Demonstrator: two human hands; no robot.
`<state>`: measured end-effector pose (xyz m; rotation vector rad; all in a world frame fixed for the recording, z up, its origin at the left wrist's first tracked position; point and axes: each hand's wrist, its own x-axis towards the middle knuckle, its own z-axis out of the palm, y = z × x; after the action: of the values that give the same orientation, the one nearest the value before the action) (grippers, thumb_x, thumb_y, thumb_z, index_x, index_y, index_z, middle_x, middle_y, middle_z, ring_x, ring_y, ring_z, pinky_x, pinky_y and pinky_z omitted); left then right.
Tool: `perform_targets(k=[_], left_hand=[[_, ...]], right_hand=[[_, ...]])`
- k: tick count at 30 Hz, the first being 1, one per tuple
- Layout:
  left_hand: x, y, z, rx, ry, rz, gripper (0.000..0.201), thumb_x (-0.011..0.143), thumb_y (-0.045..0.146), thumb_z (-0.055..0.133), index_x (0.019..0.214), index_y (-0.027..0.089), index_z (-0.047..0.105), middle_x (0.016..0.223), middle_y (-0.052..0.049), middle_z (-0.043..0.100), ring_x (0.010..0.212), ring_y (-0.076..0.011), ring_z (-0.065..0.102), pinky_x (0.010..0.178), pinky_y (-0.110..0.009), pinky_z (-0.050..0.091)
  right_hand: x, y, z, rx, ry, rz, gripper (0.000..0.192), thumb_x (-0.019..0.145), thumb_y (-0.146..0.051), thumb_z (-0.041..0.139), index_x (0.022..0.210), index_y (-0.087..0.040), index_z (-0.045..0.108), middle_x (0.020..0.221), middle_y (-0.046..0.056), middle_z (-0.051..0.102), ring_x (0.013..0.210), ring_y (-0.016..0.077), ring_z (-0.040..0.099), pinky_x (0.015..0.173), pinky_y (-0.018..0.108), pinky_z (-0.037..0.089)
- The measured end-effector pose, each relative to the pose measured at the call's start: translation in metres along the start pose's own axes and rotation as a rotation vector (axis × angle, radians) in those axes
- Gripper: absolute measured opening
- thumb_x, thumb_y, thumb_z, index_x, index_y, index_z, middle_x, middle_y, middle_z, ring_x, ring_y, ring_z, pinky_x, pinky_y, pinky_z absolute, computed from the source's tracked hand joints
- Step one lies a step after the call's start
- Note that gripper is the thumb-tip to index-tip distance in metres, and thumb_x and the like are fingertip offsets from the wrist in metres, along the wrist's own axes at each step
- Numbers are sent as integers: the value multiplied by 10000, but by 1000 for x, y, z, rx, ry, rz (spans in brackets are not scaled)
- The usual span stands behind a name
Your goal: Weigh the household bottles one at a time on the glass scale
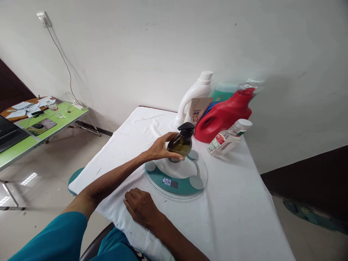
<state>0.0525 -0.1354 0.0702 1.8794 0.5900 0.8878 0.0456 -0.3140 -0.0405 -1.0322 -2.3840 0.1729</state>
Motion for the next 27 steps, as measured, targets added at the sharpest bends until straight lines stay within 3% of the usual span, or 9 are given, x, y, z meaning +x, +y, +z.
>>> perform_targets(k=[2,4,6,8,13,19,27], left_hand=[[-2,-10,-15,-51,131,-9,678,714,532,887,1261,193,672,1238,-142,731,1157,-287,692,994,-402,545],[-4,-27,-31,-68,392,-80,508,880,625,692,1101,167,704,1060,-132,756,988,-239,724,884,-369,568],[-7,-51,-48,-49,636,-161,527,948,668,546,937,160,687,865,-93,719,775,-183,684,723,-318,546],[-13,-74,-61,-28,745,-226,555,951,689,503,844,167,658,738,-53,655,634,-146,604,608,-285,486],[-24,-106,-78,-61,713,-278,531,939,675,512,794,182,645,647,-7,589,522,-114,505,536,-267,423],[-21,-110,-79,-11,624,-311,547,919,694,540,767,184,664,621,1,583,524,-118,505,548,-266,424],[-20,-113,-79,32,610,-299,527,934,661,535,756,183,668,623,0,596,529,-121,518,577,-269,438]], right_hand=[[1,0,-1,-3,-22,2,142,994,-149,534,865,-205,551,810,29,652,747,186,609,573,294,387],[1,-1,-3,-5,-37,5,145,996,-150,533,863,-207,546,814,29,652,745,184,604,567,295,373],[2,-1,-3,-5,-41,8,139,991,-153,549,863,-206,543,814,28,649,738,182,597,565,299,362],[2,-1,-4,-7,-43,9,140,983,-149,559,857,-207,539,807,23,642,728,179,588,562,304,348],[2,-1,-4,-31,-34,2,162,954,-124,559,820,-212,532,782,13,625,703,176,559,547,324,317],[1,-2,-4,-26,4,-9,189,943,-97,526,790,-209,517,756,13,591,680,175,527,532,325,288],[2,-3,-4,-11,50,-5,187,891,-78,512,760,-211,508,730,13,568,667,173,505,528,335,275]])
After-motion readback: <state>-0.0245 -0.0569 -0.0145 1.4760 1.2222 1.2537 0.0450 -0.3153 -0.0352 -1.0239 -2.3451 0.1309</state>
